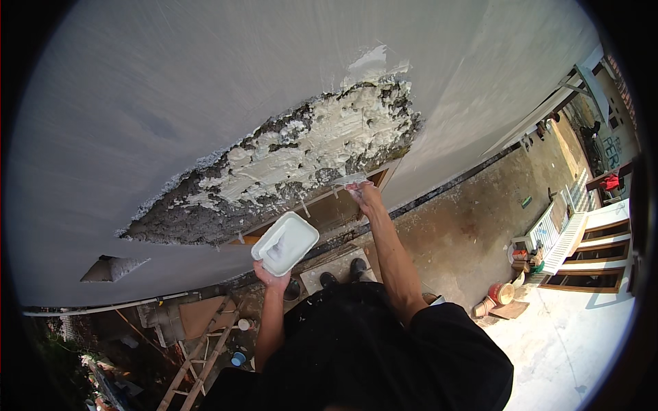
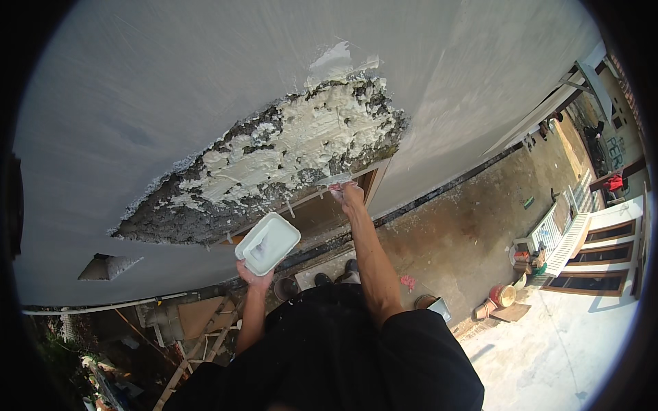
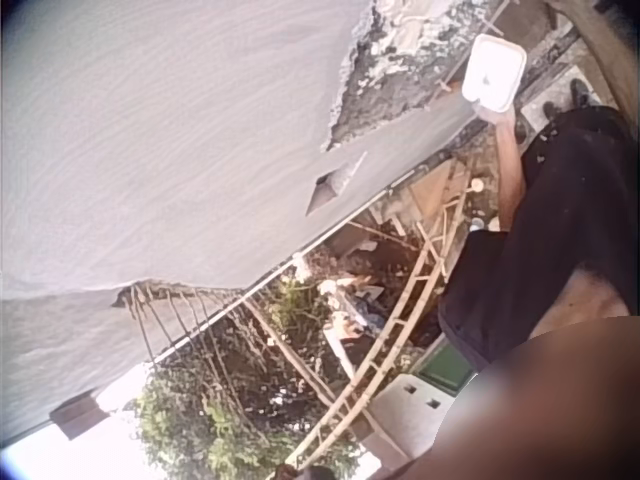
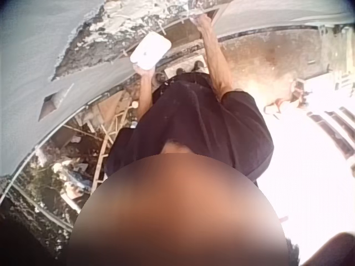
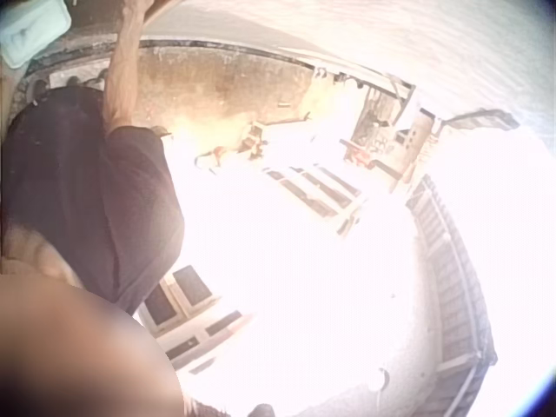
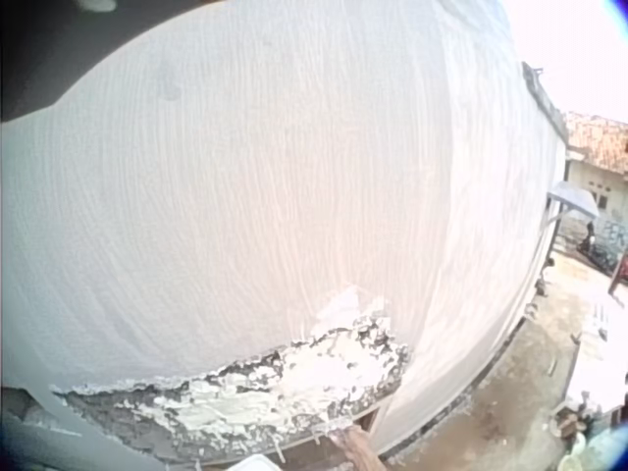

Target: The person patches and smooths a damaged wall surface with white putty using a putty knife.

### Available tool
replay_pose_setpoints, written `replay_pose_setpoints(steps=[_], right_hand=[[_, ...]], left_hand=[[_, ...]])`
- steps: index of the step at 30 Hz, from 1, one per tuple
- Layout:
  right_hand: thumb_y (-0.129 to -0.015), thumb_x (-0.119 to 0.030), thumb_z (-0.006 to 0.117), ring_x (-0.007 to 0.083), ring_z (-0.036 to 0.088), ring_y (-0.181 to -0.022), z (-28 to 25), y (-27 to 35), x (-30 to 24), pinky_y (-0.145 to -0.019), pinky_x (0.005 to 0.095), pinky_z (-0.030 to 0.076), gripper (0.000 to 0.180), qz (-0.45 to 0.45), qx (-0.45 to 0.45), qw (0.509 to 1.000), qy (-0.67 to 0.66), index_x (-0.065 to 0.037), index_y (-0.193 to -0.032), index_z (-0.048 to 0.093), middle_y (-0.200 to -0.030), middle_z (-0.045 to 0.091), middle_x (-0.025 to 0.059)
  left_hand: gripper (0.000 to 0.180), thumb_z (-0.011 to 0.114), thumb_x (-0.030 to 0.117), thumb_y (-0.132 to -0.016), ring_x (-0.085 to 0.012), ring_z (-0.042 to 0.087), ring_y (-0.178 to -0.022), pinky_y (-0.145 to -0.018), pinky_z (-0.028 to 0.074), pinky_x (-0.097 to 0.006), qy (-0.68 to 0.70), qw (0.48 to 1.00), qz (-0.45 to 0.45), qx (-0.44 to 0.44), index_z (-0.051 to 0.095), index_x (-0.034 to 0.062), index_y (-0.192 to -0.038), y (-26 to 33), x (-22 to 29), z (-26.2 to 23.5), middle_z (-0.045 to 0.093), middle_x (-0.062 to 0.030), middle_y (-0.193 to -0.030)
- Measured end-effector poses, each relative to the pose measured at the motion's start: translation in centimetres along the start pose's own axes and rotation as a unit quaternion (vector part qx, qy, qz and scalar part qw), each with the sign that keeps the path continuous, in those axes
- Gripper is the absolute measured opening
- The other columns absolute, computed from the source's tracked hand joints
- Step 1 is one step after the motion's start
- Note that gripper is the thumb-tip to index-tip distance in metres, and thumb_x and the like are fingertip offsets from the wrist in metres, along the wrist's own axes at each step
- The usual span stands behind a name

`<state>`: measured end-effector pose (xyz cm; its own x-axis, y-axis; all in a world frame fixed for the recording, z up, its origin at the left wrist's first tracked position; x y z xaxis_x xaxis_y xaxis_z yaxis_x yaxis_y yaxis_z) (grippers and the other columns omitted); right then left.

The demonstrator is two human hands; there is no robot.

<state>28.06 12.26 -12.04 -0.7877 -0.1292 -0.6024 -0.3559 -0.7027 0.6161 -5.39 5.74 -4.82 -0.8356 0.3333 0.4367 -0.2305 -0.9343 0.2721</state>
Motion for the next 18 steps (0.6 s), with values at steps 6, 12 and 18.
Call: replay_pose_setpoints(steps=[6,12,18], right_hand=[[-0.084,0.002,0.043,0.0257,0.065,-0.078,-0.9,-1.5,-0.8,-0.063,0.0316,0.057,0.018,0.041,-0.011,0.999,0.034,0.006,-0.098,0.055,-0.089,0.063,0.0175],[-0.086,-0.001,0.044,0.0232,0.064,-0.080,0.9,-1.0,-2.0,-0.065,0.0275,0.056,0.019,0.071,-0.033,0.997,0.026,0.008,-0.098,0.056,-0.092,0.063,0.0181],[-0.087,-0.002,0.043,0.0208,0.064,-0.078,5.1,3.1,-5.6,-0.063,0.0254,0.057,0.018,0.015,-0.081,0.995,0.053,0.009,-0.095,0.055,-0.092,0.063,0.0185]], left_hand=[[0.066,0.044,0.042,-0.077,-0.0301,0.040,-0.128,-0.106,0.030,-0.053,0.010,1.000,0.013,0.000,0.041,0.0096,-0.135,0.2,0.5,-0.6,0.044,-0.0103,-0.137],[0.066,0.042,0.042,-0.077,-0.0303,0.040,-0.128,-0.104,0.032,-0.054,-0.008,1.000,0.006,0.008,0.041,0.0102,-0.135,0.3,0.5,-0.7,0.044,-0.0101,-0.137],[0.068,0.043,0.042,-0.075,-0.0306,0.040,-0.127,-0.105,0.031,-0.054,-0.007,1.000,-0.001,0.008,0.040,0.0097,-0.135,-0.1,0.1,-0.3,0.044,-0.0106,-0.137]])
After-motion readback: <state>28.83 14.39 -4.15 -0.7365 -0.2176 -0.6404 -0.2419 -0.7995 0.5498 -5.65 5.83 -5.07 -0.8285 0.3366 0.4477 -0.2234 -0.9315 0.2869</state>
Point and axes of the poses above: each hand's wrist, its own y-axis away from the middle knuckle, its own z-axis out of the palm, x = y × z, the point moved 8 cm from there along -y, towards the middle knuckle
